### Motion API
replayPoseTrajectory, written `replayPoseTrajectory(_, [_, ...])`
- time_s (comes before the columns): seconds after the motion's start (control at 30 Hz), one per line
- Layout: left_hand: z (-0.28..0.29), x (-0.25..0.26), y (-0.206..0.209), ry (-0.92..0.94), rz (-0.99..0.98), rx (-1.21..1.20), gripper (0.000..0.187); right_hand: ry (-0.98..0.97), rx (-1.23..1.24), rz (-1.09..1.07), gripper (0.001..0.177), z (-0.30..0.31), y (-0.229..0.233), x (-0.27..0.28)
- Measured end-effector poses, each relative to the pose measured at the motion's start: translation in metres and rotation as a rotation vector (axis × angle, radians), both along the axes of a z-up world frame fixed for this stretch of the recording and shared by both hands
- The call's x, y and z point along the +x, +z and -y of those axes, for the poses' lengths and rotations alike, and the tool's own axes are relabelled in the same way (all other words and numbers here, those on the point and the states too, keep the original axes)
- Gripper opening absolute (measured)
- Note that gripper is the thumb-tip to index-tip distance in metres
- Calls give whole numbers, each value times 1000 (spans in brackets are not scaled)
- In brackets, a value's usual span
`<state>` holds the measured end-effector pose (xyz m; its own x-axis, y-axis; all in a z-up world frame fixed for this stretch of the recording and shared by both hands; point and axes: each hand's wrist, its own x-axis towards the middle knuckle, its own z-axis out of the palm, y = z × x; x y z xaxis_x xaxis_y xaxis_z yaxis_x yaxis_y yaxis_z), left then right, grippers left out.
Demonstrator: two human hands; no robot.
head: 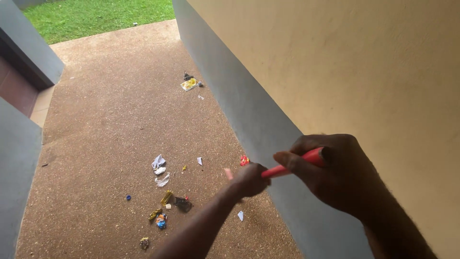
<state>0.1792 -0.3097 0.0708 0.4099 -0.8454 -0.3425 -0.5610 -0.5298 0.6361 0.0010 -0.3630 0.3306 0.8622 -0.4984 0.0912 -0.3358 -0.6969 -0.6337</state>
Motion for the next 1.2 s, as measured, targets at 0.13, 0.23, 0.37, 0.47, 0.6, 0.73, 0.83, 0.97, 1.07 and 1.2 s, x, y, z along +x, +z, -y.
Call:
replayPoseTrajectory(0.13, [12,-28,-21,-183,45,-394,23,219,-218,7,9,-13,-5,18])
replayPoseTrajectory(0.23, [-4,-35,-33,-252,-245,-502,15,202,-98,-166,16,-23,-34,29])
replayPoseTrajectory(0.37, [-40,-19,-51,-88,-172,61,13,170,15,5,12,-20,-74,24])
replayPoseTrajectory(0.47, [-58,1,-68,-29,-14,96,15,117,124,109,12,-23,-99,19])
replayPoseTrajectory(0.6, [-66,39,-91,56,-5,164,17,22,308,93,16,-20,-124,30])
replayPoseTrajectory(0.73, [-73,71,-113,113,149,76,18,-32,507,-8,17,-10,-147,37])
replayPoseTrajectory(0.83, [-64,92,-107,103,240,41,18,393,484,373,14,15,-146,51])
replayPoseTrajectory(0.97, [-24,113,-69,112,186,-43,14,332,317,251,15,43,-96,73])
replayPoseTrajectory(1.07, [5,116,-37,133,131,-186,14,108,130,16,15,41,-49,93])
replayPoseTrajectory(1.2, [40,126,-14,208,-49,-237,24,79,-7,41,14,36,-41,143])
